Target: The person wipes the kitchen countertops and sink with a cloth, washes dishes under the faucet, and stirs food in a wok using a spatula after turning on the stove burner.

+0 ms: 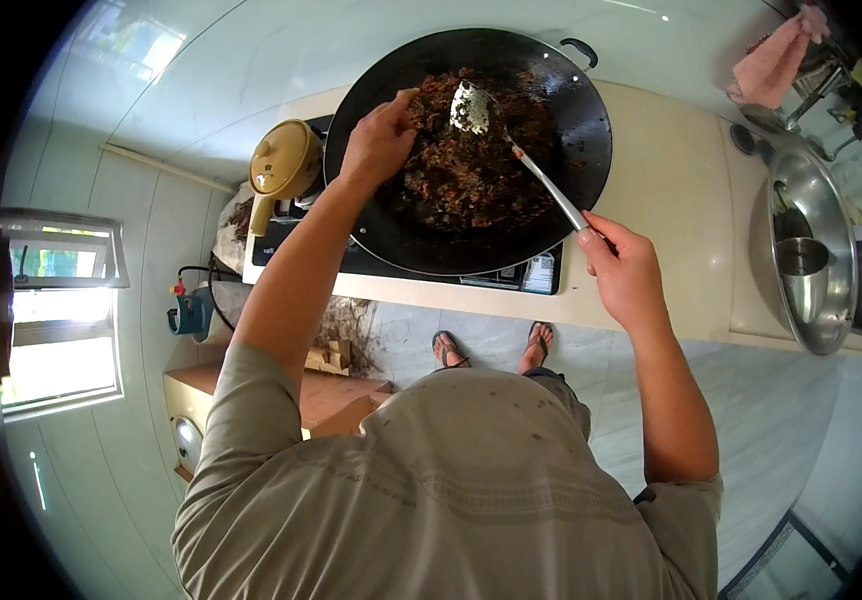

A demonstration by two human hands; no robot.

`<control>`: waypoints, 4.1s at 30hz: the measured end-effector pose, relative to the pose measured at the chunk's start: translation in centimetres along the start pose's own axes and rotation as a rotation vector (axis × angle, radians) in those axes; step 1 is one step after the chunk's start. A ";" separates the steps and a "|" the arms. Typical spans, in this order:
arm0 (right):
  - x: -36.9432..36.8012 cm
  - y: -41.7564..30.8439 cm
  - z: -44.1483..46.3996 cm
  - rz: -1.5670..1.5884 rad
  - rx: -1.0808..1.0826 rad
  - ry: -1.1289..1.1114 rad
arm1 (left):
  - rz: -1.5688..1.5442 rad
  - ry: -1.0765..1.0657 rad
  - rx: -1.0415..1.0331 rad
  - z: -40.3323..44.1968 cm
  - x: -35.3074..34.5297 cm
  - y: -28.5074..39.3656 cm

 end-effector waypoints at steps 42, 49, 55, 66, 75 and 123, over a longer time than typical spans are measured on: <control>0.3 -1.3 -0.9 -0.285 0.223 0.136 | -0.421 0.349 0.349 -9.5 11.9 -2.3; 6.3 -13.7 -7.4 -1.047 0.689 0.147 | 0.585 0.005 0.953 -36.4 21.8 -19.4; 5.1 -16.1 -8.3 -1.531 0.825 -0.058 | 0.419 0.065 1.290 -47.5 20.5 -20.6; -3.5 -16.8 1.6 -1.381 1.029 0.093 | -0.654 0.438 0.789 -28.5 10.5 -12.3; 0.3 -16.8 0.6 -1.559 1.027 -0.048 | -1.154 0.314 0.834 -19.8 5.1 -6.5; -8.9 -14.3 -5.0 -1.036 0.811 0.240 | -1.357 0.333 0.888 -22.3 5.4 -8.6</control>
Point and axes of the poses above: each hand's wrist, its own z-axis towards the middle knuckle, its own x-axis out of the back of the hand, y = z × x, the point moved 3 cm from there along z, towards the middle knuckle, and after that the axes turned 5 degrees about -z, right-handed, at the moved point
